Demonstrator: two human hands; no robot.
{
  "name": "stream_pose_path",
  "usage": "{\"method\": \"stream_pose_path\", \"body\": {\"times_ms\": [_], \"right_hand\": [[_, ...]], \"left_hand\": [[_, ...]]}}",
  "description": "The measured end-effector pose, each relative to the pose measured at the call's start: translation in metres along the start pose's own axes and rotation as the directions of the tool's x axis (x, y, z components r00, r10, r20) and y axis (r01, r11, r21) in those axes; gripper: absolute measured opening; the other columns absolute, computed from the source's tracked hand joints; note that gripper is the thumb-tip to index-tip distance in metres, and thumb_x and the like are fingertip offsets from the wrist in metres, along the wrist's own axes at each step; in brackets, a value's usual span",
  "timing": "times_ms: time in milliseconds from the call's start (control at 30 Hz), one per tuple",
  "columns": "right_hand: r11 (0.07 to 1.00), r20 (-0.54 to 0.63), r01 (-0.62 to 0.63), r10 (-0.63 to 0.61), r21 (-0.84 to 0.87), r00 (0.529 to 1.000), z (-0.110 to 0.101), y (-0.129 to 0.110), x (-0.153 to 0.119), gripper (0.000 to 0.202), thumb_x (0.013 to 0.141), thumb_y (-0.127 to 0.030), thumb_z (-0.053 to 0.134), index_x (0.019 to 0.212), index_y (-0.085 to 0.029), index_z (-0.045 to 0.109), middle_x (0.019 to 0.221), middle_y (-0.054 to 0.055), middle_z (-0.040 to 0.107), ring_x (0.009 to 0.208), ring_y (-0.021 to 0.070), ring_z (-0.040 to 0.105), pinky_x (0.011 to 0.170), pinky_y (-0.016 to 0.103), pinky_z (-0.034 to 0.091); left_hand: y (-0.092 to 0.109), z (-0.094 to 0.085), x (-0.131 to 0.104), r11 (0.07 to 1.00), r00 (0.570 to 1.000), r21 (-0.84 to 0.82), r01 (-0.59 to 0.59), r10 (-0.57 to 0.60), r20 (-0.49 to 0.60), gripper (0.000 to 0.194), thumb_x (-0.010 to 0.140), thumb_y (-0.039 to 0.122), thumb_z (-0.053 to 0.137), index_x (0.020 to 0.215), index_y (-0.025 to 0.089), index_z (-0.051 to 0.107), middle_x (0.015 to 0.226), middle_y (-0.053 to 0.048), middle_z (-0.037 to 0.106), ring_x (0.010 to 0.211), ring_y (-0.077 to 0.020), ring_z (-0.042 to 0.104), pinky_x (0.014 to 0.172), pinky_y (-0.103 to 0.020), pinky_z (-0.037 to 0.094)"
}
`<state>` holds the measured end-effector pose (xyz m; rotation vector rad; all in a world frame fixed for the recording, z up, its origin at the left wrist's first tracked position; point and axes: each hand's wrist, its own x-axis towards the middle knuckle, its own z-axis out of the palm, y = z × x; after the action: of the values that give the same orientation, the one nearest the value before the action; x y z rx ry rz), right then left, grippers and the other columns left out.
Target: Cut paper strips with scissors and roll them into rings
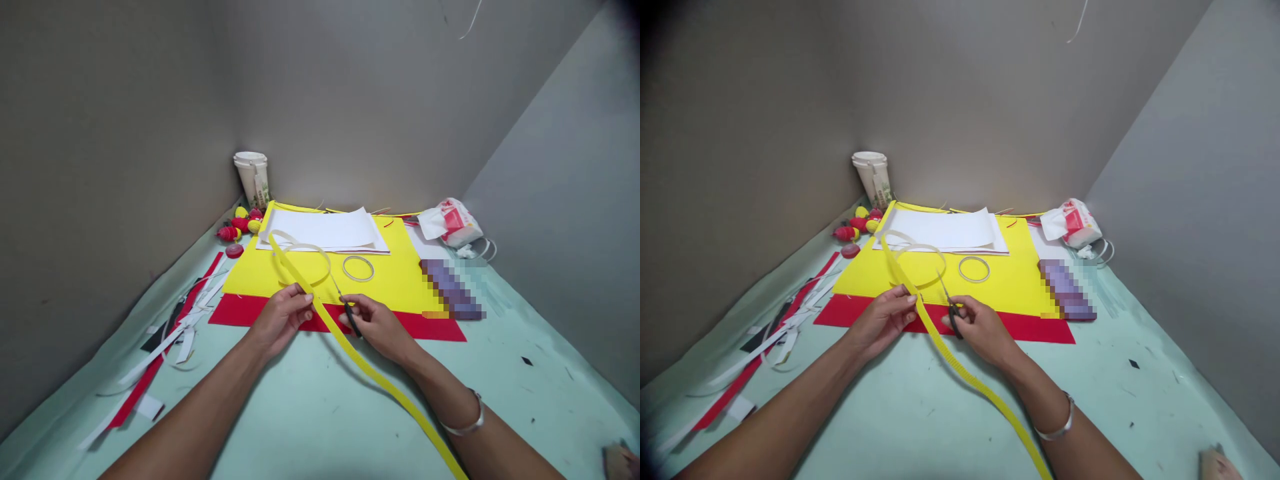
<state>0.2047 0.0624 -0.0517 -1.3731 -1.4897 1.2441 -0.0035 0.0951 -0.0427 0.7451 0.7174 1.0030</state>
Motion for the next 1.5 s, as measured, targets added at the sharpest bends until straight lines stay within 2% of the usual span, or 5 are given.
{"method": "stream_pose_path", "body": {"times_ms": [167,400,600,900,1500], "right_hand": [[0.991,0.101,0.061,-0.049,-0.118,0.994,0.003,0.002,-0.004,0.036,0.077,-0.031,0.064,0.111,-0.022,0.063,0.070,-0.004,0.049,0.062,0.0110,0.043,0.057,0.023,0.036],[0.978,0.151,0.096,-0.068,-0.183,0.986,0.005,-0.003,-0.008,0.037,0.076,-0.031,0.066,0.111,-0.021,0.062,0.069,-0.005,0.050,0.059,0.0102,0.043,0.054,0.022,0.035],[0.943,0.142,0.176,-0.141,-0.283,0.980,0.006,-0.007,-0.010,0.035,0.076,-0.023,0.061,0.111,-0.021,0.063,0.068,-0.004,0.053,0.060,0.0110,0.045,0.055,0.022,0.035],[0.946,0.142,0.201,-0.169,-0.254,0.975,0.007,-0.010,-0.012,0.042,0.075,-0.032,0.067,0.115,-0.019,0.062,0.076,-0.001,0.062,0.064,0.0131,0.052,0.059,0.024,0.041],[0.870,0.157,0.346,-0.310,-0.351,0.938,0.008,-0.008,-0.014,0.041,0.079,-0.027,0.062,0.120,-0.023,0.063,0.101,0.005,0.069,0.083,0.0197,0.062,0.077,0.030,0.048]], "left_hand": [[-0.002,0.001,0.002,0.995,0.989,0.067,-0.078,0.086,-0.119,0.023,0.072,0.011,0.072,0.094,0.013,0.067,0.088,-0.005,0.067,0.073,-0.0094,0.060,0.063,-0.017,0.051],[-0.003,0.002,0.003,0.994,0.982,0.069,-0.089,0.099,-0.161,0.025,0.068,0.013,0.076,0.090,0.013,0.066,0.087,-0.004,0.068,0.077,-0.0109,0.063,0.069,-0.019,0.052],[-0.001,0.006,0.000,0.994,0.985,0.074,-0.074,0.085,-0.152,0.027,0.066,0.015,0.079,0.089,0.013,0.066,0.089,-0.004,0.068,0.083,-0.0128,0.063,0.073,-0.021,0.052],[-0.003,0.006,0.000,0.988,0.989,0.122,-0.095,0.107,-0.099,0.033,0.066,0.018,0.079,0.096,0.015,0.066,0.096,-0.004,0.070,0.085,-0.0136,0.064,0.073,-0.022,0.052],[-0.002,0.008,-0.002,0.993,0.992,0.064,-0.099,0.103,-0.068,0.031,0.065,0.016,0.080,0.093,0.015,0.067,0.092,-0.003,0.071,0.081,-0.0113,0.065,0.070,-0.019,0.052]]}}
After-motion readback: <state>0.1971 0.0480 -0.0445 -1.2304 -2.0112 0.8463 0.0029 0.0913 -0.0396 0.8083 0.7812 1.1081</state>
